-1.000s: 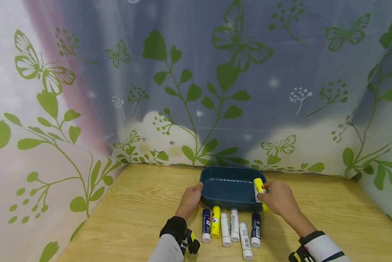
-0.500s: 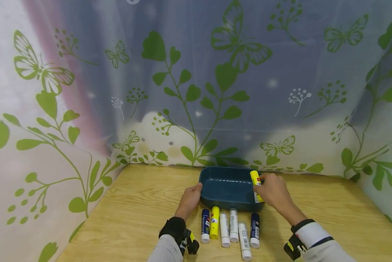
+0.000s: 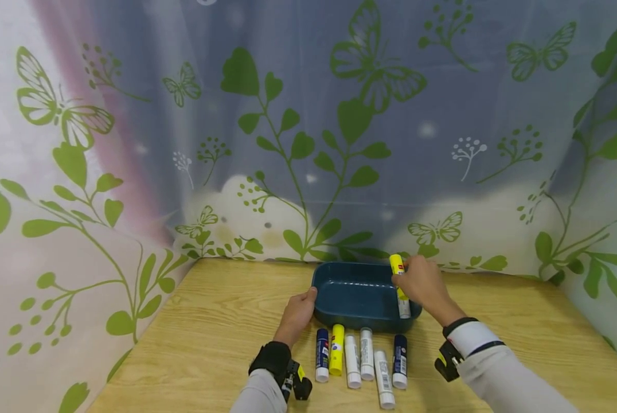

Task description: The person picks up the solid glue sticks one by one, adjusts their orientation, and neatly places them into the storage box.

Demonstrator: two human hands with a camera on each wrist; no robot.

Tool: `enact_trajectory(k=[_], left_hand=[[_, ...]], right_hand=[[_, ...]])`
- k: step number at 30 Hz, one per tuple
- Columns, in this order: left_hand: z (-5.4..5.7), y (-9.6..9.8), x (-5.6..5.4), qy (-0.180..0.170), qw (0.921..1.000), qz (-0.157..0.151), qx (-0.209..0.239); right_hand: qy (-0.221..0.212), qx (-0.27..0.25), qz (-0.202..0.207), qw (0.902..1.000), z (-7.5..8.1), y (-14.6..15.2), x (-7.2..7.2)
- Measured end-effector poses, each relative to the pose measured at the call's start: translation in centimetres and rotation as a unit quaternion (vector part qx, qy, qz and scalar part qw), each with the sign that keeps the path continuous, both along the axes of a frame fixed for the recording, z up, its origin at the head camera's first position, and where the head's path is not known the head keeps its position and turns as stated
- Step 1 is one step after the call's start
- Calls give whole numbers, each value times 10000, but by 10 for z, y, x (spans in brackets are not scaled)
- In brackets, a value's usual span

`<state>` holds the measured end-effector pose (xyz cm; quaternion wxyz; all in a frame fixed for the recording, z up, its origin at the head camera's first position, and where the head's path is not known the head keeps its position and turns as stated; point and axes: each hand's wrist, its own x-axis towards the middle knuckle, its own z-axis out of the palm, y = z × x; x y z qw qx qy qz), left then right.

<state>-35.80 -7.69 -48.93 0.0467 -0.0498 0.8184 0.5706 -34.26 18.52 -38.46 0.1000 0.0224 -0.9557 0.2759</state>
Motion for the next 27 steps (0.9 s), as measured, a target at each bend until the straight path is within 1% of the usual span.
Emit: enact_trajectory(k=[5, 12, 20, 23, 27], left_hand=[[-1, -1, 0, 41, 10000, -20, 15], [-1, -2, -1, 26, 10000, -45, 50], [-1, -1, -1, -17, 10000, -13, 83], [0, 0, -1, -30, 10000, -4, 60], [0, 0, -1, -20, 9999, -40, 103]], right_hand=[[-148, 39, -110, 9998, 1, 0, -7], [-329, 316, -296, 9985, 1, 2, -18], [-618, 147, -488, 9968, -8, 5, -30], [-701, 142, -486, 9962, -11, 6, -33], [-630, 231, -449, 9967, -10, 5, -34]])
